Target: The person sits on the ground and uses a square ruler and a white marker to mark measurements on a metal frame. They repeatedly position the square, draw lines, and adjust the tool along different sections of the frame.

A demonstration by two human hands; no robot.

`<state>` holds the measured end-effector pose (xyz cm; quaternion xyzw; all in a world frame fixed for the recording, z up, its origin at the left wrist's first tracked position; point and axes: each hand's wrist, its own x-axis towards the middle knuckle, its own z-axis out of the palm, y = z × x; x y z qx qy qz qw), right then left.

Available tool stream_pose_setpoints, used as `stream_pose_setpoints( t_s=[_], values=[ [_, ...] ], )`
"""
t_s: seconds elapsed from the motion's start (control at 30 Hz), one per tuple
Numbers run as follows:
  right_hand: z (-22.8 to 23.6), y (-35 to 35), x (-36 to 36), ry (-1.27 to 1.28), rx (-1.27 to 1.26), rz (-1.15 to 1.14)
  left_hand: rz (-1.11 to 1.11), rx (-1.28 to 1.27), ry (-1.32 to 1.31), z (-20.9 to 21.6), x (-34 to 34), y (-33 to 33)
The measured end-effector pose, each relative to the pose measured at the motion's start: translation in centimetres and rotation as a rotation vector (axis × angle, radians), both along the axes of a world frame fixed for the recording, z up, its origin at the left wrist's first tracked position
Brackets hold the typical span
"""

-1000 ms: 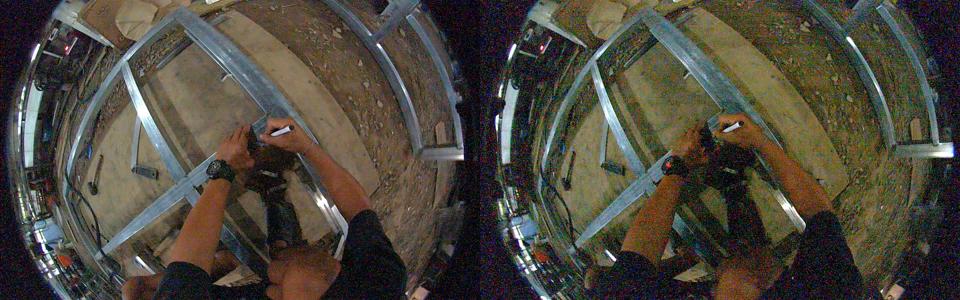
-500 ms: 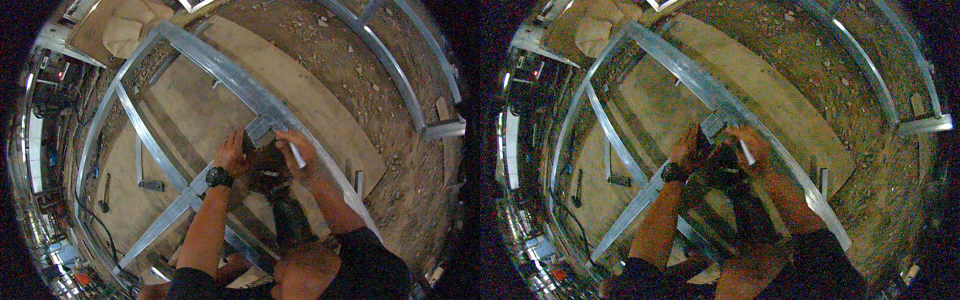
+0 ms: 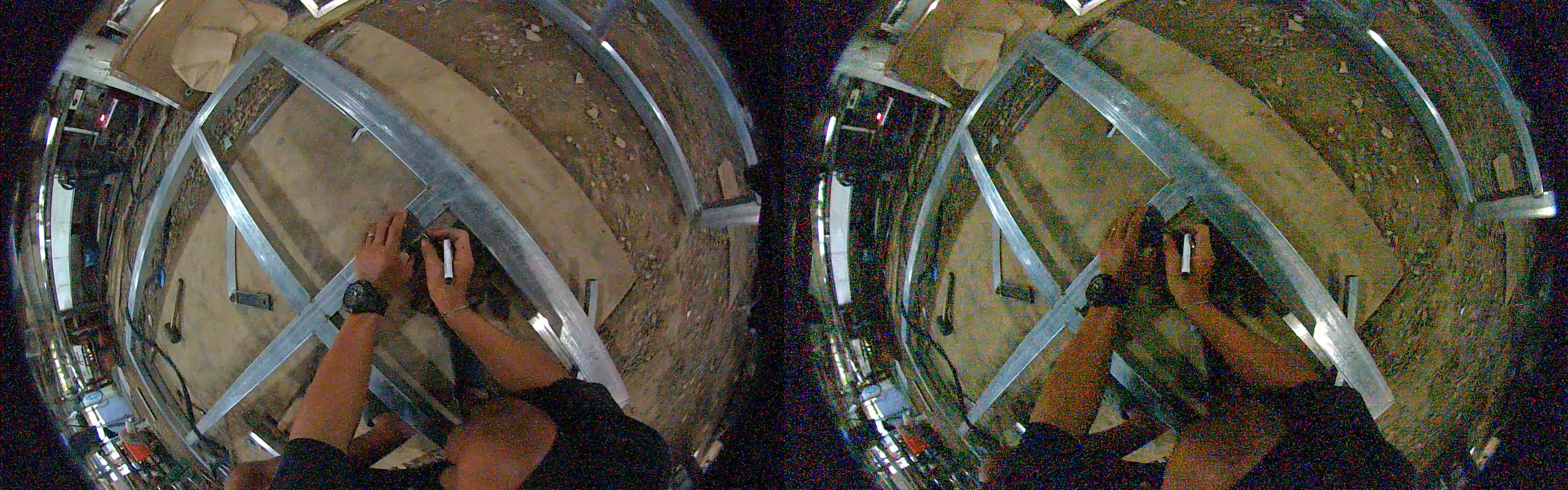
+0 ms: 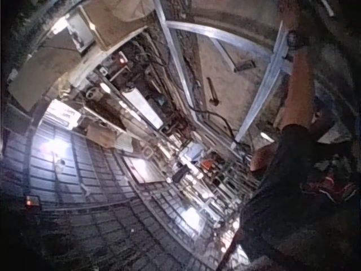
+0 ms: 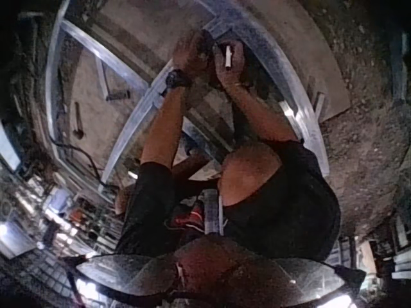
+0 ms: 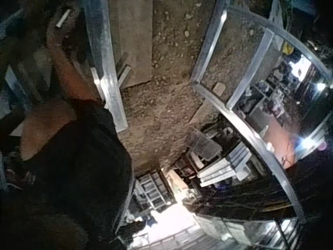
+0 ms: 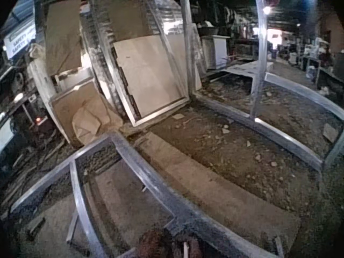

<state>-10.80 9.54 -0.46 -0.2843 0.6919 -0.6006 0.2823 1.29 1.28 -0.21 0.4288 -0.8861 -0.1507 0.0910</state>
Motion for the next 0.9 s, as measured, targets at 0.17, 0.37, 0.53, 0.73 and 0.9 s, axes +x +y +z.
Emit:
stream_pose_setpoints(
  t_s=[0.17, 0.37, 0.53, 0.73, 0.9],
  values=[
    [2.1, 4.1, -1.5, 0.254, -0.073, 0.126, 0.055, -0.009, 0.033, 3.5, 3.6, 4.6],
    [-0.4, 8.8, -5.9, 0.626, 0.137, 0.858, 0.866, -0.342, 0.138, -1.5, 25.4, -3.3],
    [-5.1, 8.5, -4.8, 0.720, 0.194, 0.912, 1.125, 0.344, -0.325, -8.8, 41.6, -6.6],
    [-6.2, 9.0, -4.3, -0.011, 0.402, 0.730, 0.988, 0.519, -0.511, -16.6, 43.2, -7.1],
    [-7.0, 9.8, -4.4, -0.014, 0.521, 0.709, 0.987, 0.481, -0.599, -17.6, 44.1, -7.2]
  ],
)
